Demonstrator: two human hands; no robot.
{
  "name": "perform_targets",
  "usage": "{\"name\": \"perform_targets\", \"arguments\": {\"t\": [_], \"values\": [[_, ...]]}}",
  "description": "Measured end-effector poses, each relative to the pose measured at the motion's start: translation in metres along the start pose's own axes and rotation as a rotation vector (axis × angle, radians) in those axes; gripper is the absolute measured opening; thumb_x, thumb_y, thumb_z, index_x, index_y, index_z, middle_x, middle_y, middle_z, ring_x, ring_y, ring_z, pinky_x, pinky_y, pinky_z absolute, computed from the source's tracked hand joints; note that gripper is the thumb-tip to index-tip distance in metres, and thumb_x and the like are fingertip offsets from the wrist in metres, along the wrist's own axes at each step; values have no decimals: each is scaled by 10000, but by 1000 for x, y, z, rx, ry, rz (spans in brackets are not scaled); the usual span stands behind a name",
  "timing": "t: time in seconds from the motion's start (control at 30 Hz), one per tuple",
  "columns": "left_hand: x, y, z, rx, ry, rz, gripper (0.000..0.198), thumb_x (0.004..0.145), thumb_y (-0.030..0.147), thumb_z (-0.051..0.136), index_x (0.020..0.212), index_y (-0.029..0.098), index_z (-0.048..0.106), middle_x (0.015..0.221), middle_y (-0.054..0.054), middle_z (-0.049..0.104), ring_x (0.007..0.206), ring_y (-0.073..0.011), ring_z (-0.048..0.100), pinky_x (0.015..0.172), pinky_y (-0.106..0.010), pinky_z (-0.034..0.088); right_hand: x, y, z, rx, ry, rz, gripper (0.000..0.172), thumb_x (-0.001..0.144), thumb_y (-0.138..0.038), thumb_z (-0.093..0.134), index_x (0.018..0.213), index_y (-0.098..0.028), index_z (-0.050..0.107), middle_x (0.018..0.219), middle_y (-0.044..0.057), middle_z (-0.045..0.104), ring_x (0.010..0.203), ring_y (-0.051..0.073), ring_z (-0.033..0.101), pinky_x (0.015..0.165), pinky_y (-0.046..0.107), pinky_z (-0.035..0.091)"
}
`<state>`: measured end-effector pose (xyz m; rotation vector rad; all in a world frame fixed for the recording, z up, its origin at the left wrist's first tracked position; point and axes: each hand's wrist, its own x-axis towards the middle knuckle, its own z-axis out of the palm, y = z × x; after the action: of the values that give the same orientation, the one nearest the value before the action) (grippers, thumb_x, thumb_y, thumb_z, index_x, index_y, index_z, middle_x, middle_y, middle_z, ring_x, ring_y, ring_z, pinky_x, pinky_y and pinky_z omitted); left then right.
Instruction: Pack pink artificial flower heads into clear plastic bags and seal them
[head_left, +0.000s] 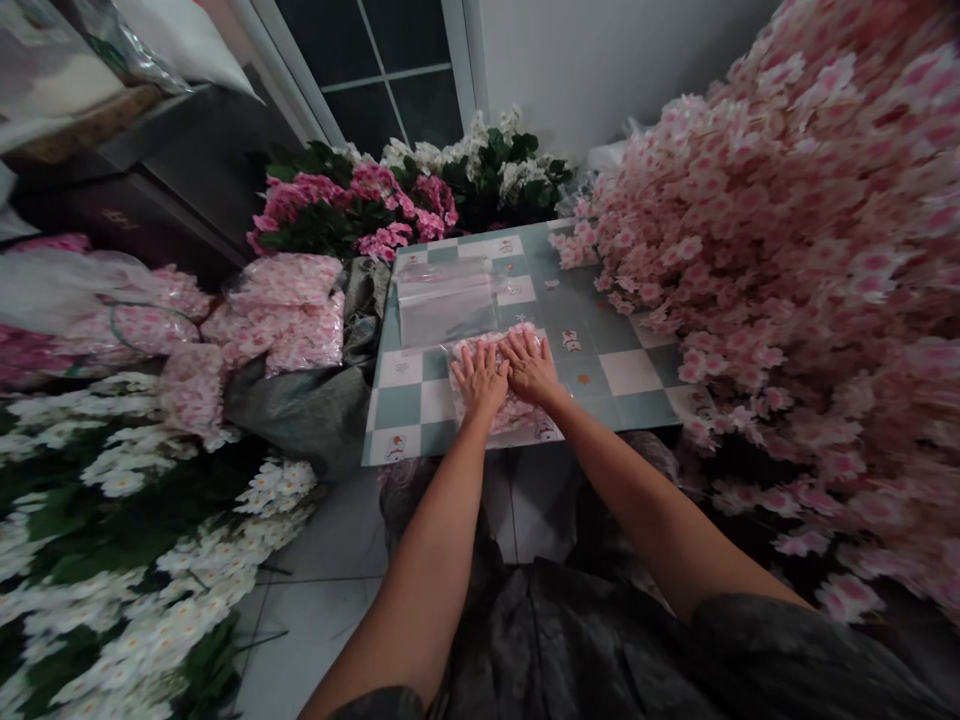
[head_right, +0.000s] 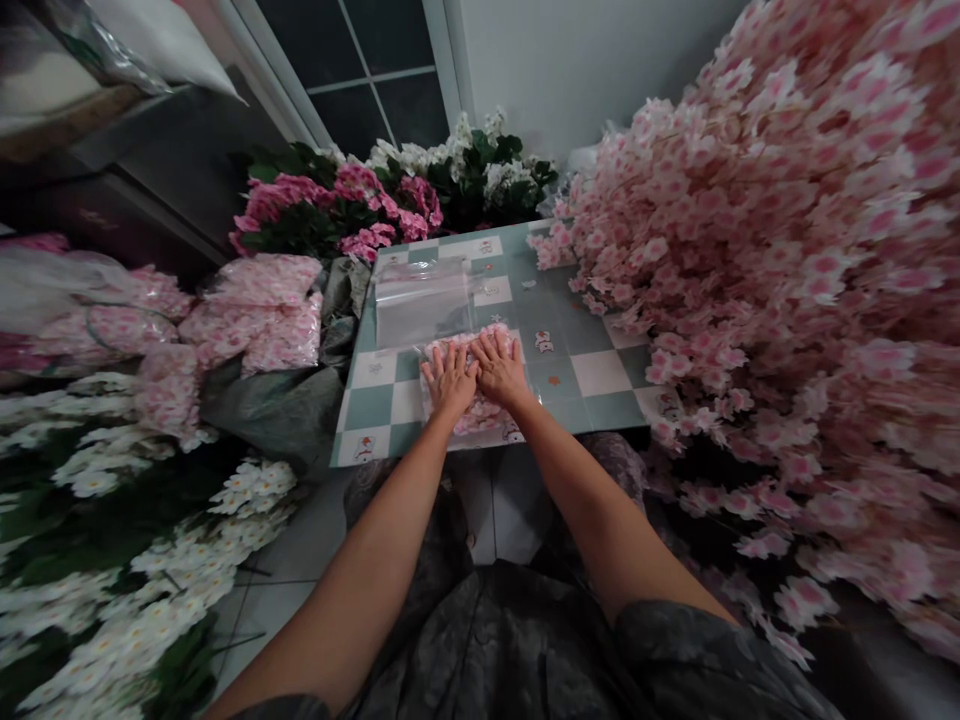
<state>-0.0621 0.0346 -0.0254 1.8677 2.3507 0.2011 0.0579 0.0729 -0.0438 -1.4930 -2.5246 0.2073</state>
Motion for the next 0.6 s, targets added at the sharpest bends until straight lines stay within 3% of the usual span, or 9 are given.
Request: {"name": "perform_targets", "arguments": {"t": [0.6], "values": [[-2,-1,6,-12,6,3,639,1022,513,287,1625,303,283,1715,6,205,1601,-291,23,1270,-603,7,-1,1,6,-2,-8,1,609,1030,-391,278,1615,-236,340,1707,32,190,1585,340,114,1239,666,117]]}}
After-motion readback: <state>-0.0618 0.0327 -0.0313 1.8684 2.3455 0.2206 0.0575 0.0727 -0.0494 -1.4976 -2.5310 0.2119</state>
